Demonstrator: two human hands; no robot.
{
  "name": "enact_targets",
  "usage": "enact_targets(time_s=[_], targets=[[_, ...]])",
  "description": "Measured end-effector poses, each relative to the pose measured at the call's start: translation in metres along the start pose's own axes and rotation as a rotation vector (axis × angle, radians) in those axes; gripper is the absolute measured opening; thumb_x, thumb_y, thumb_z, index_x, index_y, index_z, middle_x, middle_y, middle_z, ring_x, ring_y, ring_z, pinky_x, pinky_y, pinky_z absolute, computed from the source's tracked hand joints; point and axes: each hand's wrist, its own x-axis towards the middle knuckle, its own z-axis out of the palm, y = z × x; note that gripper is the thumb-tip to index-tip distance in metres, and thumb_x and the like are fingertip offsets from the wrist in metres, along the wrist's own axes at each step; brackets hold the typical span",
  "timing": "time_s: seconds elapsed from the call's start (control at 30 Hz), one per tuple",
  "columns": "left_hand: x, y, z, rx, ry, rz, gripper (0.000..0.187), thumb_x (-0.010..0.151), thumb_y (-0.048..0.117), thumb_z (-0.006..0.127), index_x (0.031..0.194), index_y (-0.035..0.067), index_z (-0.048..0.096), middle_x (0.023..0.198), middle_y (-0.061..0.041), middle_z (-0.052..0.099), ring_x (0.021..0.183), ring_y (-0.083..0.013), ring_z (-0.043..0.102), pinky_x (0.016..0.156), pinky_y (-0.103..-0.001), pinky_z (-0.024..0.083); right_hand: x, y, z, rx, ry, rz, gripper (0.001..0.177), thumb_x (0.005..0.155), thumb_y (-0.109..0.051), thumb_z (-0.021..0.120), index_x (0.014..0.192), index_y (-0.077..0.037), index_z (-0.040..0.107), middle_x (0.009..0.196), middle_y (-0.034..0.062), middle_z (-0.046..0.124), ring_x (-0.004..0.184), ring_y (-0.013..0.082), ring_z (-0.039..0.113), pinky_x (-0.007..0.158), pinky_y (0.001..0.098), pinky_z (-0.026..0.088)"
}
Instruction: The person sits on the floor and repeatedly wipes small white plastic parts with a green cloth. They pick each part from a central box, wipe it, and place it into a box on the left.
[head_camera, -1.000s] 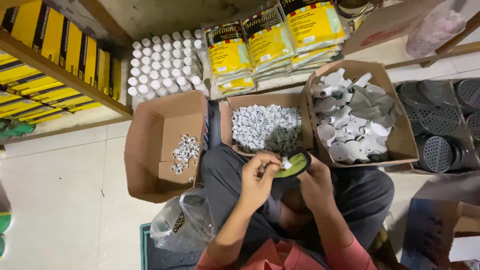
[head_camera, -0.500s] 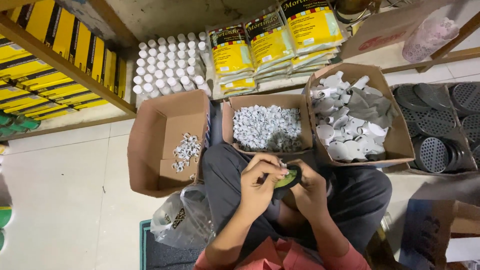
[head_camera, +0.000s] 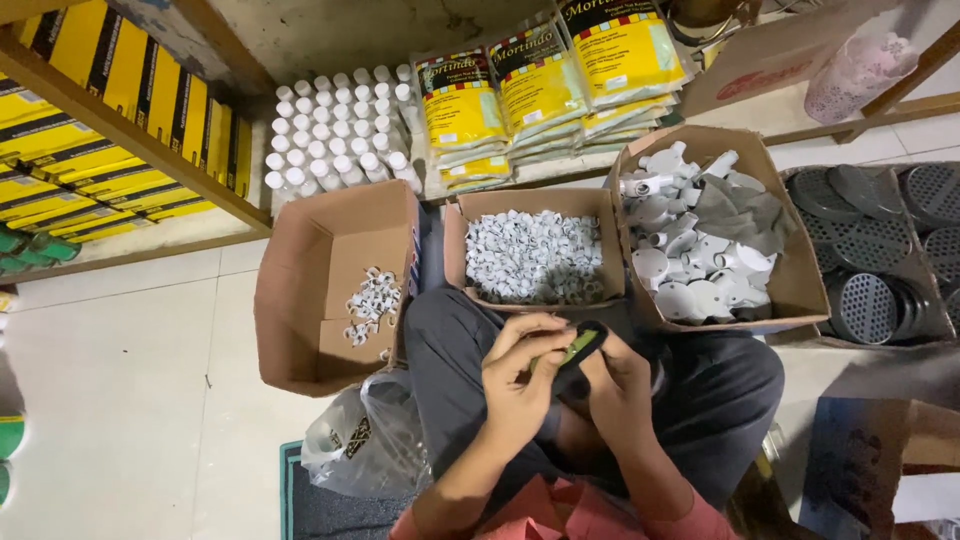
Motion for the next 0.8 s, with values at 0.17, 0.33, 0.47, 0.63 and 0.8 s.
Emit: enact_targets(time_s=[0.17, 0.33, 0.47, 0.63, 0.8], targets=[[-0.018, -0.010, 0.011, -0.178, 0.012, -0.124, 0.048, 0.102, 0.032, 0.068, 0.137, 0.002, 0.058, 0.139, -0.017, 0.059, 0.128, -0.0272, 0.062, 0.105, -0.035, 0.053, 0.004, 0.013, -0.001, -0.082, -0.040, -0.172, 0.018, 0.099, -0.005, 0.054, 0.110, -0.002, 0.068, 0.118, 0.0090, 0.068, 0.111, 0.0210, 0.068, 0.097, 0.0322, 0.052], [-0.015, -0.019, 0.012, -0.372, 0.098, -0.221, 0.046, 0.101, 0.040, 0.069, 0.124, 0.001, 0.058, 0.132, -0.024, 0.065, 0.129, -0.0346, 0.064, 0.114, -0.041, 0.050, 0.004, 0.022, 0.001, 0.100, 0.024, -0.260, 0.019, 0.088, 0.011, 0.066, 0.101, -0.004, 0.066, 0.112, 0.0117, 0.067, 0.113, 0.0242, 0.067, 0.098, 0.0335, 0.053], [-0.013, -0.027, 0.007, -0.352, 0.112, -0.222, 0.015, 0.098, 0.002, 0.067, 0.111, -0.006, 0.065, 0.119, -0.026, 0.073, 0.121, -0.0296, 0.066, 0.101, -0.041, 0.052, 0.006, 0.008, 0.005, -0.046, 0.106, -0.110, 0.005, 0.089, 0.005, 0.074, 0.093, 0.002, 0.074, 0.090, 0.0153, 0.076, 0.089, 0.0267, 0.073, 0.088, 0.0446, 0.056], [-0.009, -0.034, 0.005, -0.246, 0.124, -0.085, 0.009, 0.094, 0.000, 0.072, 0.100, -0.006, 0.070, 0.107, -0.022, 0.076, 0.112, -0.0318, 0.071, 0.093, -0.043, 0.056, 0.008, 0.008, 0.007, 0.098, 0.125, -0.104, 0.006, 0.094, 0.004, 0.070, 0.096, 0.007, 0.074, 0.096, 0.0192, 0.077, 0.090, 0.0258, 0.073, 0.087, 0.0456, 0.057], [-0.005, -0.027, 0.001, 0.150, 0.108, 0.222, 0.012, 0.096, 0.007, 0.069, 0.095, 0.007, 0.081, 0.085, -0.005, 0.080, 0.091, -0.0311, 0.076, 0.085, -0.042, 0.062, 0.002, 0.027, 0.000, 0.359, 0.004, 0.030, 0.015, 0.094, 0.002, 0.066, 0.105, 0.010, 0.073, 0.111, 0.0197, 0.074, 0.100, 0.0228, 0.068, 0.092, 0.0488, 0.058]])
